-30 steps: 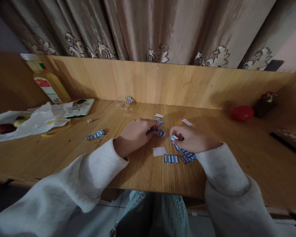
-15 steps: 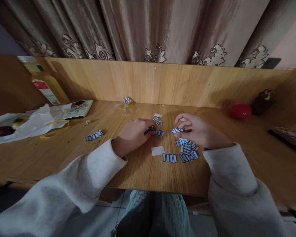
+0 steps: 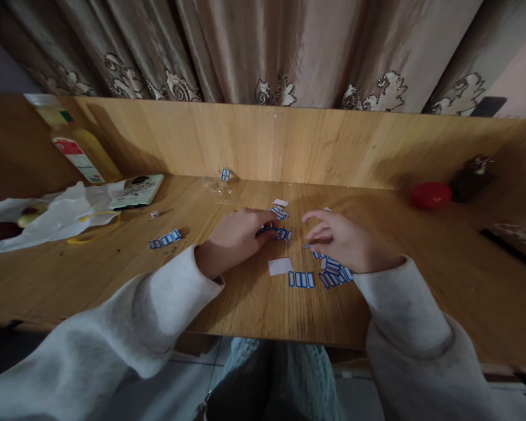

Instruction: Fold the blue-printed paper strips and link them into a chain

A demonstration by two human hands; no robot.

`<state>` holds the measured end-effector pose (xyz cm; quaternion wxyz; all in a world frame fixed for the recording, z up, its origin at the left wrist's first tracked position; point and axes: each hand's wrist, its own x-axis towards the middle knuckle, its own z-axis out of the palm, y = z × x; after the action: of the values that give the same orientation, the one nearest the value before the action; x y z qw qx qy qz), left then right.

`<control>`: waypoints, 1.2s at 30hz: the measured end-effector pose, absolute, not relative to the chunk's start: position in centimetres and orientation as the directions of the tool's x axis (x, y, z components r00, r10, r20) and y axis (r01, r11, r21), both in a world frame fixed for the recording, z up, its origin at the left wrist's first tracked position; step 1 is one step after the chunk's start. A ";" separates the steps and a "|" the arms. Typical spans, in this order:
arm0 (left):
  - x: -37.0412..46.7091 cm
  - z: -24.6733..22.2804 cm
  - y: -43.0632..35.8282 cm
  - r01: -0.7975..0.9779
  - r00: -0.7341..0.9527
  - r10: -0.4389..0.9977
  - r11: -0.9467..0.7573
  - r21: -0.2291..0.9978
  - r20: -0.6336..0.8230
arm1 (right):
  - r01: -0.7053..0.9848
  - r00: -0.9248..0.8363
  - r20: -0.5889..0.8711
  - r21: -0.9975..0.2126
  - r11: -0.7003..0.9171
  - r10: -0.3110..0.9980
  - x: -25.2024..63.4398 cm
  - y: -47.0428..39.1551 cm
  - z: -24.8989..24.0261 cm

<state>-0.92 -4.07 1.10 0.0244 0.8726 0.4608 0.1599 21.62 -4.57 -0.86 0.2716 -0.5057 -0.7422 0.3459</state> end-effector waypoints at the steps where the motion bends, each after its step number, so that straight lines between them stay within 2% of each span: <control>1: -0.9 1.1 -4.1 0.796 0.525 0.811 -0.575 0.187 0.258 | 0.553 -0.328 0.070 -0.794 0.251 0.942 21.8 -4.5 -1.0; 8: -1.0 1.1 -4.0 0.790 0.515 0.815 -0.572 0.220 0.266 | 0.683 -0.299 0.080 -0.679 0.271 0.951 21.9 -4.2 -0.5; 14: -0.8 0.1 -3.6 0.738 0.505 0.798 -0.597 0.316 0.329 | 0.549 -0.313 0.053 -0.805 0.226 0.948 21.0 -5.3 0.6; 18: -0.1 -1.0 -3.3 0.691 0.534 0.768 -0.637 0.341 0.354 | 0.502 -0.356 0.059 -0.830 0.244 0.932 20.2 -5.8 0.7; 20: 0.2 -1.3 -3.3 0.661 0.556 0.742 -0.668 0.342 0.375 | 0.496 -0.383 0.121 -0.809 0.314 0.916 19.6 -5.8 0.6; 22: 0.3 -1.3 -3.3 0.630 0.592 0.712 -0.701 0.334 0.379 | 0.539 -0.385 0.235 -0.728 0.424 0.893 18.9 -5.7 0.5; 25: 0.2 -1.2 -3.3 0.599 0.629 0.686 -0.728 0.335 0.366 | 0.693 -0.409 0.390 -0.455 0.559 0.825 18.0 -5.6 0.4; 28: 0.0 -1.0 -3.2 0.577 0.644 0.677 -0.735 0.355 0.355 | 0.771 -0.475 0.415 -0.229 0.594 0.776 17.6 -5.5 0.4; 30: -0.1 -0.9 -3.3 0.564 0.662 0.667 -0.743 0.360 0.341 | 0.772 -0.499 0.406 -0.194 0.605 0.766 17.6 -5.3 0.3; 36: -0.2 -0.3 -4.0 0.518 0.735 0.618 -0.777 0.357 0.280 | 0.773 -0.484 0.410 -0.214 0.597 0.773 17.6 -5.1 -0.2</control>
<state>-0.15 -4.03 -0.27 0.1288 0.9224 0.3078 0.1947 17.58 -5.09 -0.16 0.2382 -0.4488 -0.8613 0.0003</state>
